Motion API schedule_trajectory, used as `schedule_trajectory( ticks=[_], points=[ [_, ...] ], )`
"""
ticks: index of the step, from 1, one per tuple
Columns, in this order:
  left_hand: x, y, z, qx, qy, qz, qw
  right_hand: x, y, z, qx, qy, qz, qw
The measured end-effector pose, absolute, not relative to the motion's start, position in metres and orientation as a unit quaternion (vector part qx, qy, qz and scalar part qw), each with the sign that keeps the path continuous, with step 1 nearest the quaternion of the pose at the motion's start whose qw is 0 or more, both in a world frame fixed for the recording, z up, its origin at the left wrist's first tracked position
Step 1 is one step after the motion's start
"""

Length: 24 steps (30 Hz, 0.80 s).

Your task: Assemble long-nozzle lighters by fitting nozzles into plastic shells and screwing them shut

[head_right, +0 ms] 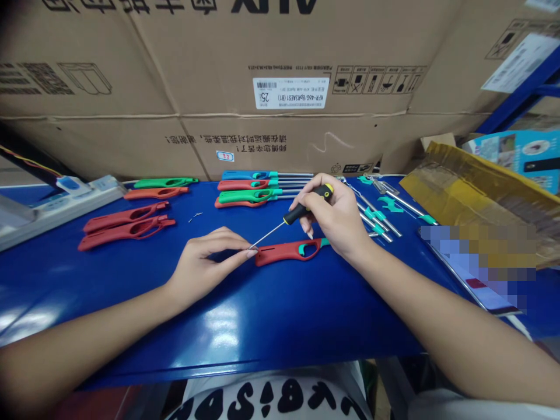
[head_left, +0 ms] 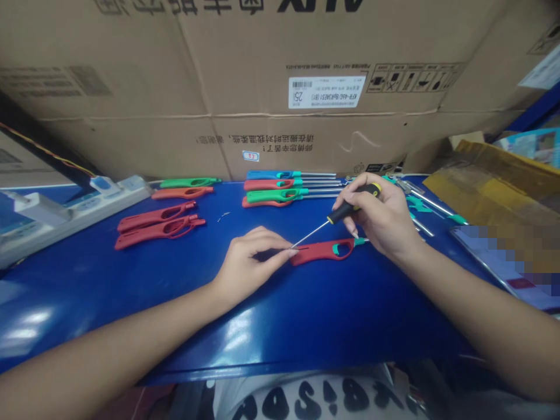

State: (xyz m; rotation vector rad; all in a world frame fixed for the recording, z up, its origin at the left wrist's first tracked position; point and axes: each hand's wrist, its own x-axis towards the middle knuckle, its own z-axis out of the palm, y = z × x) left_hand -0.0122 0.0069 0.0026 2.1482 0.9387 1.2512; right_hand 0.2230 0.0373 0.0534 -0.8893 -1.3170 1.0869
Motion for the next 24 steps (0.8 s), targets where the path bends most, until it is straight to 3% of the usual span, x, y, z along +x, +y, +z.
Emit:
schedule_trajectory(
  ticks=[13,20,24],
  points=[
    [-0.008,0.006,-0.002,0.811,0.32,0.397,0.287,0.209,0.012,0.081,-0.252,-0.795,0.276,0.477],
    [-0.008,0.006,-0.002,0.802,0.321,0.397,0.309,0.201,0.002,0.089,-0.269,-0.797,0.334,0.425],
    [-0.008,0.007,-0.003,0.802,0.323,0.405,0.299,0.2,0.002,0.082,-0.278,-0.79,0.302,0.455]
  ],
)
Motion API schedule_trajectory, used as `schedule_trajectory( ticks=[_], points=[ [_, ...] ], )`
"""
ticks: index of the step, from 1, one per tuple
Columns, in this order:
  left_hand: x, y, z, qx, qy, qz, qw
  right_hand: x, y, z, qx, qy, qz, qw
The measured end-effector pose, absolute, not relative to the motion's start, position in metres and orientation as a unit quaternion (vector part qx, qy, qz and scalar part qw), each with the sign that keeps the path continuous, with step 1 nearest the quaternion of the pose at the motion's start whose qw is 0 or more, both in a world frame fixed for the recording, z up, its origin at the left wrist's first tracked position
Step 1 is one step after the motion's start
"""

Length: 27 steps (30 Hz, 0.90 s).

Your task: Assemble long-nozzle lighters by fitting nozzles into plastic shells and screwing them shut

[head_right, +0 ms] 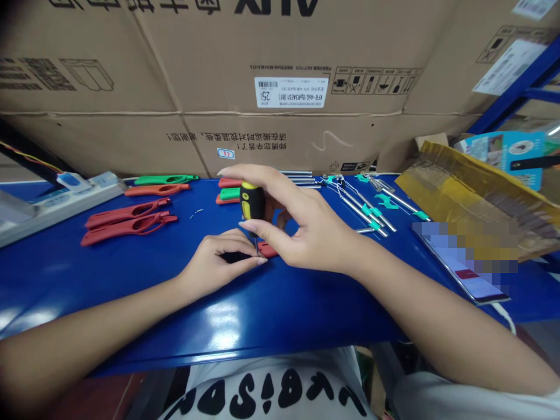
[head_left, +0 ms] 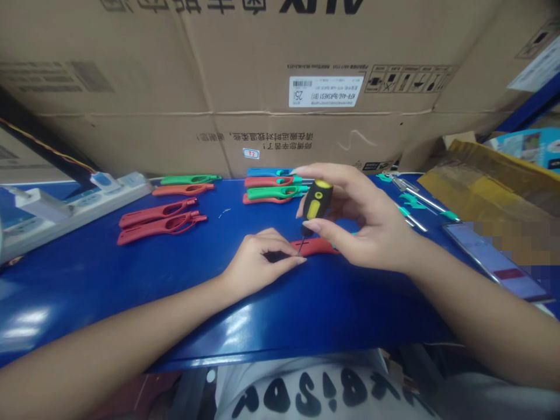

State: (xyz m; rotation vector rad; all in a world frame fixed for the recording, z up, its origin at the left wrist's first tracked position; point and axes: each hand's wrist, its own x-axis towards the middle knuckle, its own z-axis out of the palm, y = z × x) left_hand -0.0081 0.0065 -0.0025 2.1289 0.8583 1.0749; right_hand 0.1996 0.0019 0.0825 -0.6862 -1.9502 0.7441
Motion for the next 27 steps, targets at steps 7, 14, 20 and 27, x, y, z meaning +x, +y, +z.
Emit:
schedule_trajectory(
  ticks=[7,14,20,27],
  points=[
    [-0.01,0.007,-0.003,0.813,0.322,0.401,0.274,0.2,0.014,0.061,-0.233,-0.79,0.224,0.521],
    [-0.012,0.012,-0.006,0.844,0.358,0.335,0.216,0.204,0.024,0.05,-0.266,-0.785,0.189,0.526],
    [-0.012,0.011,-0.009,0.859,0.348,0.307,0.217,0.205,0.028,0.04,-0.268,-0.797,0.172,0.513],
    [-0.012,0.012,-0.01,0.865,0.339,0.307,0.204,0.204,0.027,0.039,-0.246,-0.808,0.168,0.509]
  ],
)
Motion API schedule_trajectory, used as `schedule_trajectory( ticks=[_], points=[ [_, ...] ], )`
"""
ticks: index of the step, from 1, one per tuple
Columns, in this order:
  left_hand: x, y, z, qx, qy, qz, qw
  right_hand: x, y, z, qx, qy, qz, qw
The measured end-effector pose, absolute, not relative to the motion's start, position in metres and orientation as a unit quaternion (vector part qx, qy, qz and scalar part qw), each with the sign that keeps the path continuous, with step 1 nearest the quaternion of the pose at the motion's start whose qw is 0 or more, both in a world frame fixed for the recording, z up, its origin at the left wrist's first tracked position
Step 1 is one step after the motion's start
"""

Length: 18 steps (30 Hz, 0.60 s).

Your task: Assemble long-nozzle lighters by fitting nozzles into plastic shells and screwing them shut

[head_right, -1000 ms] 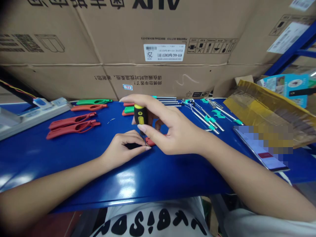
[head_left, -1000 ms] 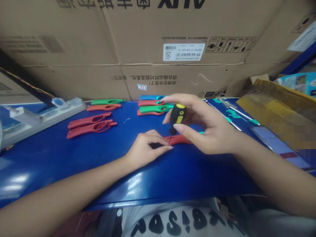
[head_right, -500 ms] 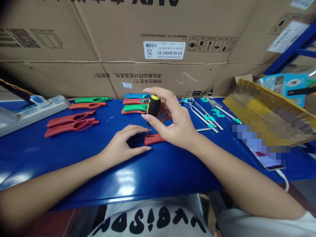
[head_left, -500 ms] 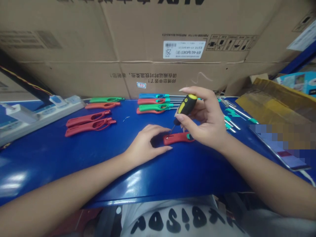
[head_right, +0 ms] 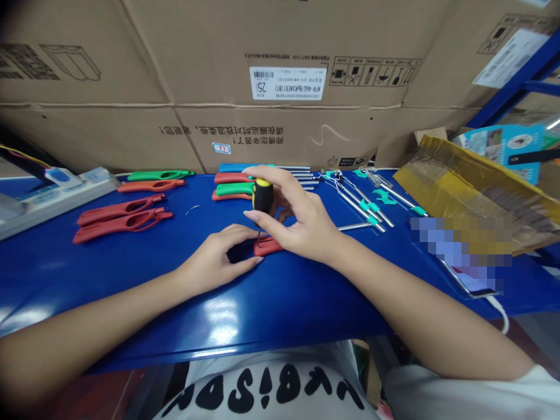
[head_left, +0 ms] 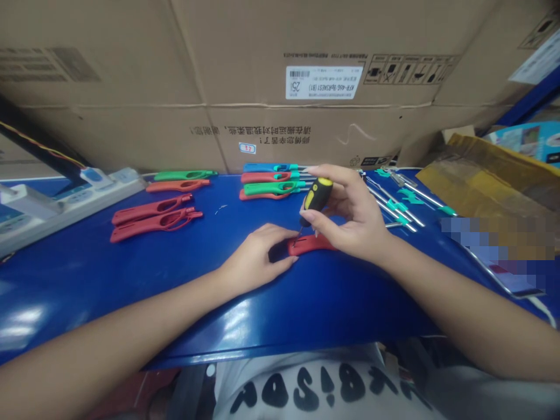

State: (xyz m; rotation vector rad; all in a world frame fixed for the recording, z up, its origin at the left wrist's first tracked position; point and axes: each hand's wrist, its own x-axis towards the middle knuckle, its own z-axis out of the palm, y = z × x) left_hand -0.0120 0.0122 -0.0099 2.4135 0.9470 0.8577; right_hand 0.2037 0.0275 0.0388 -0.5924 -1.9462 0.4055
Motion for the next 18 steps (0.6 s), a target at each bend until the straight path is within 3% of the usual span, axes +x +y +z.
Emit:
schedule_trajectory(
  ticks=[9,16,18],
  points=[
    [-0.01,0.012,-0.008,0.86,0.338,0.298,0.238,0.207,0.03,0.055,-0.242,-0.851,0.219,0.411],
    [-0.01,0.012,-0.008,0.862,0.328,0.305,0.236,0.202,0.042,0.072,-0.197,-0.906,-0.001,0.374],
    [-0.01,0.012,-0.007,0.863,0.33,0.298,0.239,0.199,0.044,0.081,-0.192,-0.914,-0.008,0.358]
  ],
)
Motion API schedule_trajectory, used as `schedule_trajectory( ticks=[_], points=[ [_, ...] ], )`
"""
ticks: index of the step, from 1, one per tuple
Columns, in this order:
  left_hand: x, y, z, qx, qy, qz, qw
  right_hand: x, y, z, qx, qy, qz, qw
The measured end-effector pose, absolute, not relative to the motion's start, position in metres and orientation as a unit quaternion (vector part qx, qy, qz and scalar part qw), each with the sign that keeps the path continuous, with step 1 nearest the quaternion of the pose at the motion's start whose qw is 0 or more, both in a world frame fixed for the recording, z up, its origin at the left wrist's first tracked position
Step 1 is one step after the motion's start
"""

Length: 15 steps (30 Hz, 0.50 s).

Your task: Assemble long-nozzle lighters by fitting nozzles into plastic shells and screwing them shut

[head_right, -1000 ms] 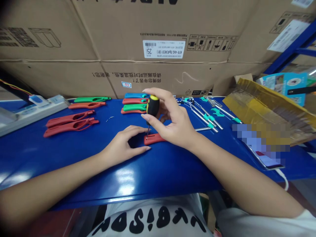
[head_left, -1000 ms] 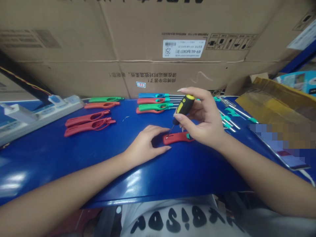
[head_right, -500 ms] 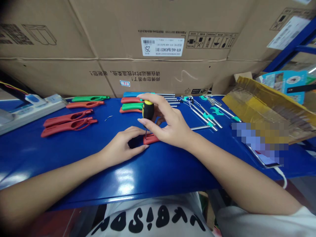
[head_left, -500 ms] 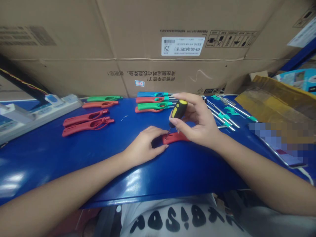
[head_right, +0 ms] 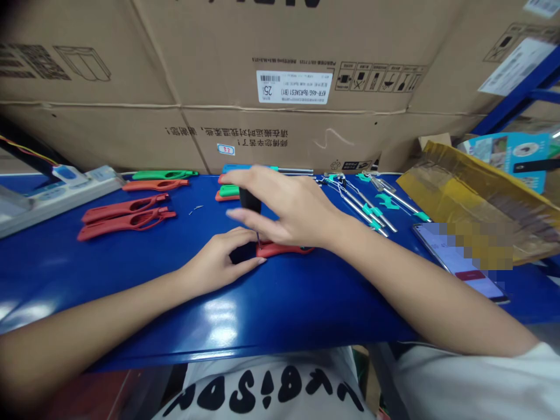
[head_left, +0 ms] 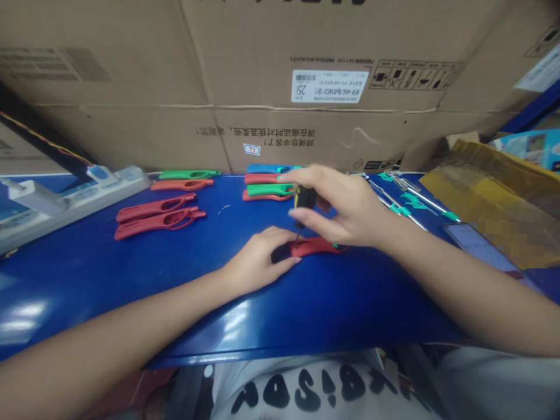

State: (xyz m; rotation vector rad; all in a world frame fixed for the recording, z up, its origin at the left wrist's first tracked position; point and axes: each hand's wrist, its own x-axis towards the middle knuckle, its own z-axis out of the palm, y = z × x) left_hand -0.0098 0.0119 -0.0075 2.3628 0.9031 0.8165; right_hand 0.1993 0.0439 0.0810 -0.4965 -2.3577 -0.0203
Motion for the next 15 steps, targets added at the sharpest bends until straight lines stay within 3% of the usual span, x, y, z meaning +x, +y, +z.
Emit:
schedule_trajectory(
  ticks=[4,9,15],
  points=[
    [-0.01,0.011,-0.006,0.862,0.339,0.285,0.248,0.197,0.046,0.092,-0.18,-0.92,0.036,0.346],
    [-0.01,0.011,-0.006,0.857,0.343,0.294,0.248,0.199,0.049,0.083,-0.209,-0.893,-0.055,0.394],
    [-0.011,0.011,-0.006,0.858,0.342,0.289,0.25,0.202,0.049,0.083,-0.226,-0.895,-0.003,0.385]
  ],
)
